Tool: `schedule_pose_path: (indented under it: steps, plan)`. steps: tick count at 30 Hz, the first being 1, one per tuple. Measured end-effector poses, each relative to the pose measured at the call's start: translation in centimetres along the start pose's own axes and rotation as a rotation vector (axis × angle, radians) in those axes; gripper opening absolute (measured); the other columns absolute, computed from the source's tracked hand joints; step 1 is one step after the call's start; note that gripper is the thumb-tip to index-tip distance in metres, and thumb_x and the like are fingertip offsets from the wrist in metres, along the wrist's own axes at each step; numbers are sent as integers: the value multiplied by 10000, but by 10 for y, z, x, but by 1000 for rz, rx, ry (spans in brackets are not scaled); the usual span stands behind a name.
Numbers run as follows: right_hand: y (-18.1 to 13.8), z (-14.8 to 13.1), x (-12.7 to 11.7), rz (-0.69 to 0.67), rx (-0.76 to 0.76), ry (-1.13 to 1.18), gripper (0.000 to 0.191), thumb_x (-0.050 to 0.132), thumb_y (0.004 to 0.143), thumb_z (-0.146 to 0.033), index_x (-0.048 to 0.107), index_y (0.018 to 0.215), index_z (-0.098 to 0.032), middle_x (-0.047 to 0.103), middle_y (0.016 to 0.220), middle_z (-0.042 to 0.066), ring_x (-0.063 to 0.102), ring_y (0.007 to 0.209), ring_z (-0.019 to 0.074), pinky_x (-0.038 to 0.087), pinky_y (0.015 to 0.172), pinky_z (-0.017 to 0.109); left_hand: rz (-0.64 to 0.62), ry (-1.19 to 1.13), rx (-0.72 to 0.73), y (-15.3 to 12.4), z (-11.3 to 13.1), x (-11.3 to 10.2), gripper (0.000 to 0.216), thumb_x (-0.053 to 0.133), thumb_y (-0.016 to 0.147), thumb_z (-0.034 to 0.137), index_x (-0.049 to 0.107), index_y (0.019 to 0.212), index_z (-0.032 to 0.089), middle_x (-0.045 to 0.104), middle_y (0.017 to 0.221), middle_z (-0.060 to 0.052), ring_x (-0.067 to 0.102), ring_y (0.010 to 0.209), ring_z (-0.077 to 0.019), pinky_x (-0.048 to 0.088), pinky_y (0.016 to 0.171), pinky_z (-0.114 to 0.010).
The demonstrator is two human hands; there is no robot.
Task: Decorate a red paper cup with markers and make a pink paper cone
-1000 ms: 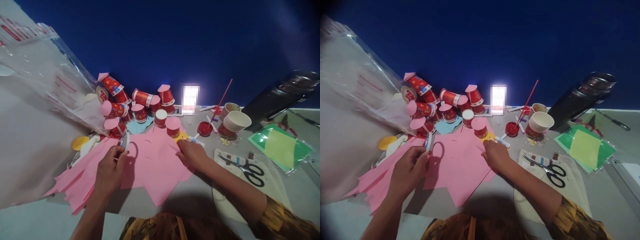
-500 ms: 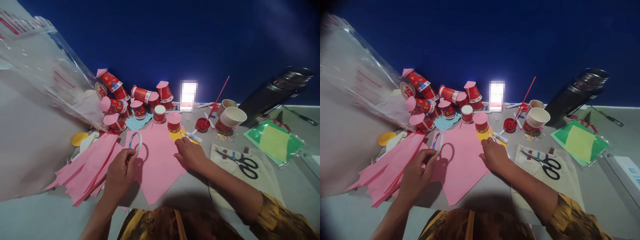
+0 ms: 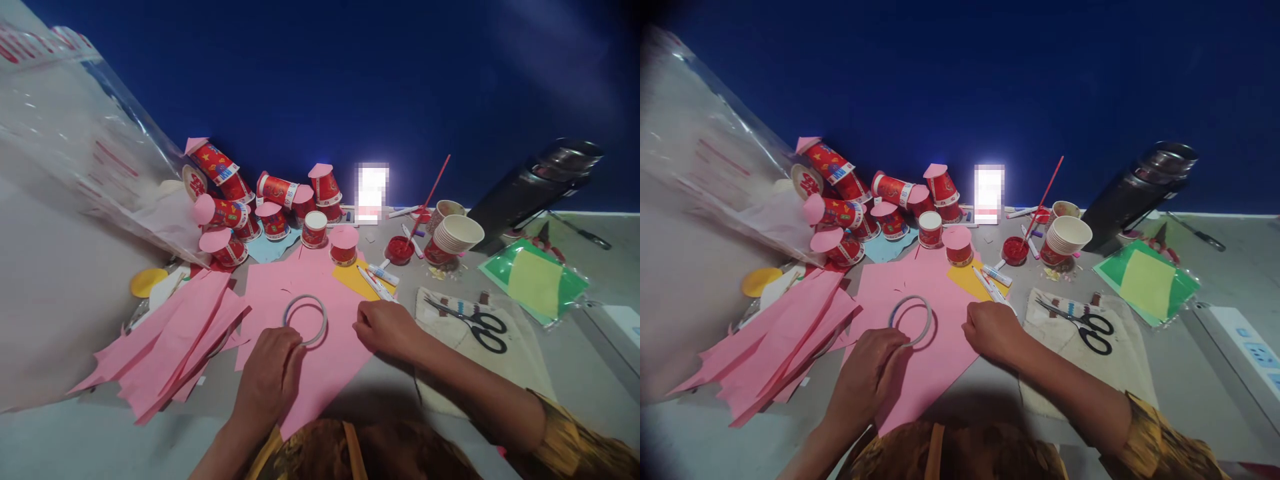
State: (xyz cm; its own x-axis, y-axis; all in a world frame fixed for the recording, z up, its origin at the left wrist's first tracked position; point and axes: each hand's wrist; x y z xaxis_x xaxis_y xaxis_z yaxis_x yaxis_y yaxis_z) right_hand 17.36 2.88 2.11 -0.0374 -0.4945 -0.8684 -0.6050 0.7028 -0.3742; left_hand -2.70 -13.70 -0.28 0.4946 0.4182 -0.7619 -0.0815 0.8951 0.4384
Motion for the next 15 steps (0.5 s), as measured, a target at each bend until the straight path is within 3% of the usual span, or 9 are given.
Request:
schedule_pose_path:
  steps: [3, 9, 12, 15]
  plan:
    - [-11, 6, 0, 45, 33, 0, 178, 595, 994, -317, 713, 922, -206, 786, 958, 59, 700, 853, 216, 274, 630, 307, 4, -52, 6, -4, 2, 6, 97, 568, 1001, 143, 639, 1010, 209, 716, 945, -61, 649, 898, -220, 519, 799, -337]
    - [-11, 27, -11, 226, 91, -56, 225, 650, 996, -425, 682, 1047, -209, 740, 1069, 65, 698, 921, 231, 301, 625, 309, 142, -29, -91, -2, 1, 10, 74, 561, 1002, 164, 607, 1051, 195, 671, 963, -76, 624, 923, -232, 509, 816, -353]
    - [-9, 38, -14, 291, 210, -113, 351, 689, 974, -504, 649, 1140, -197, 709, 1127, 84, 700, 942, 249, 334, 620, 305, 92, 30, -91, -2, -4, 12, 65, 554, 1003, 160, 609, 1014, 192, 666, 950, -77, 605, 905, -238, 487, 806, -363]
    - [-5, 43, -14, 336, 233, -141, 480, 735, 934, -542, 605, 1249, -204, 660, 1241, 107, 691, 1021, 273, 391, 642, 306, 43, 56, -45, -6, -11, 17, 74, 556, 1000, 146, 612, 999, 194, 675, 953, -70, 606, 903, -236, 478, 810, -363]
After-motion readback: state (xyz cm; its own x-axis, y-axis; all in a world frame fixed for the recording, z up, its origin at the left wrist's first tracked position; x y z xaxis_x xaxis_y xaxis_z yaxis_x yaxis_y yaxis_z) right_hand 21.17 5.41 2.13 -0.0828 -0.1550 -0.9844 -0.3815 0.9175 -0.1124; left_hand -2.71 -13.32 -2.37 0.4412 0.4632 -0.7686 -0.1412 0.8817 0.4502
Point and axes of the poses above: each hand's wrist, its own y-axis towards the middle knuckle, its own x-axis out of the palm, z = x × y
